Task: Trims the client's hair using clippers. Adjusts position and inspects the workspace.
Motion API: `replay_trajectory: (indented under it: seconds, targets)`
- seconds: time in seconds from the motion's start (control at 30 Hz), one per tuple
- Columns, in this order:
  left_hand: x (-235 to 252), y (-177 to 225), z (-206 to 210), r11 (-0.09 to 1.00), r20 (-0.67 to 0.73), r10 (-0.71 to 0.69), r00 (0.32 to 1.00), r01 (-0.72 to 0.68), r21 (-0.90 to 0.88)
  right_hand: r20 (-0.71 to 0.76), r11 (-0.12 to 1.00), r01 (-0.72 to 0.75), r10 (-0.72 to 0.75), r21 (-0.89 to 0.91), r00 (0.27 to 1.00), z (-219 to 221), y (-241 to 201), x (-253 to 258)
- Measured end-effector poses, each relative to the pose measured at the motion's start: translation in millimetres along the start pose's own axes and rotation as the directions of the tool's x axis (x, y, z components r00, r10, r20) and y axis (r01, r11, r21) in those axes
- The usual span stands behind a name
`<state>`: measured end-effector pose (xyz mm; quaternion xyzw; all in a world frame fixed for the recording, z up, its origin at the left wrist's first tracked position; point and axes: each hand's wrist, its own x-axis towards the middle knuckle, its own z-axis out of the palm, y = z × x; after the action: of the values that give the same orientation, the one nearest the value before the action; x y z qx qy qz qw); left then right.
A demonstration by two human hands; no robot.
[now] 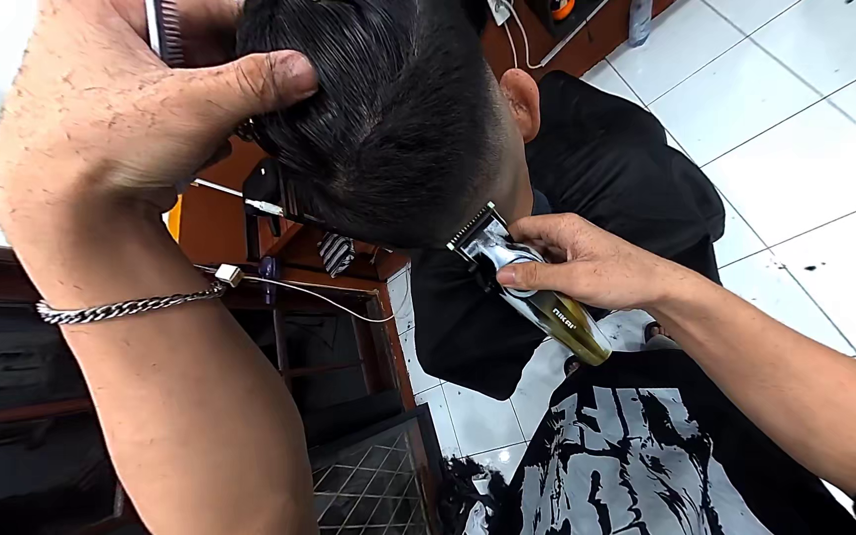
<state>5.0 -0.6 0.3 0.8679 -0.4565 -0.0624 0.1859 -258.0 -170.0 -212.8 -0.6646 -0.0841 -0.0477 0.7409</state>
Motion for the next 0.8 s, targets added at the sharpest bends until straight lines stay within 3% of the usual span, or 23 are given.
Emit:
replay_trajectory:
  seconds: [0.1,0.23,0.37,0.5,0.63,0.73,0.8]
  targets:
    - [0,-2,1,1.0,0.002,-0.007,1.0,0.007,-0.005,0.004,0.995,0.099,-0.1,0.025,0.995,3,-7,3]
    - [-3,7,-1,1.0,0.013,0.011,1.0,-0.011,0.016,0.008,0.999,0.004,-0.004,-0.044,1.0,-2,-1,1]
    - [-1,2,-1,1.0,0.024,0.014,1.0,-0.013,-0.019,-0.003,0.996,0.081,-0.081,-0.024,0.997,2,-10,3]
    - [0,2,-3,1.0,0.023,0.006,1.0,-0.006,-0.003,0.003,0.998,0.003,-0.003,-0.065,1.0,-2,-1,3]
    - [1,1,-4,1.0,0.051,-0.01,0.999,0.011,-0.014,-0.01,0.984,0.155,-0.156,-0.088,0.988,11,-15,4]
    - [-3,11,-3,1.0,0.024,-0.015,1.0,0.014,0.021,0.087,0.949,-0.012,0.041,-0.316,0.995,15,-9,-1]
    - [-1,10,-6,1.0,0.041,-0.007,0.999,0.006,0.024,0.115,0.945,-0.109,0.151,-0.309,0.982,11,4,-2]
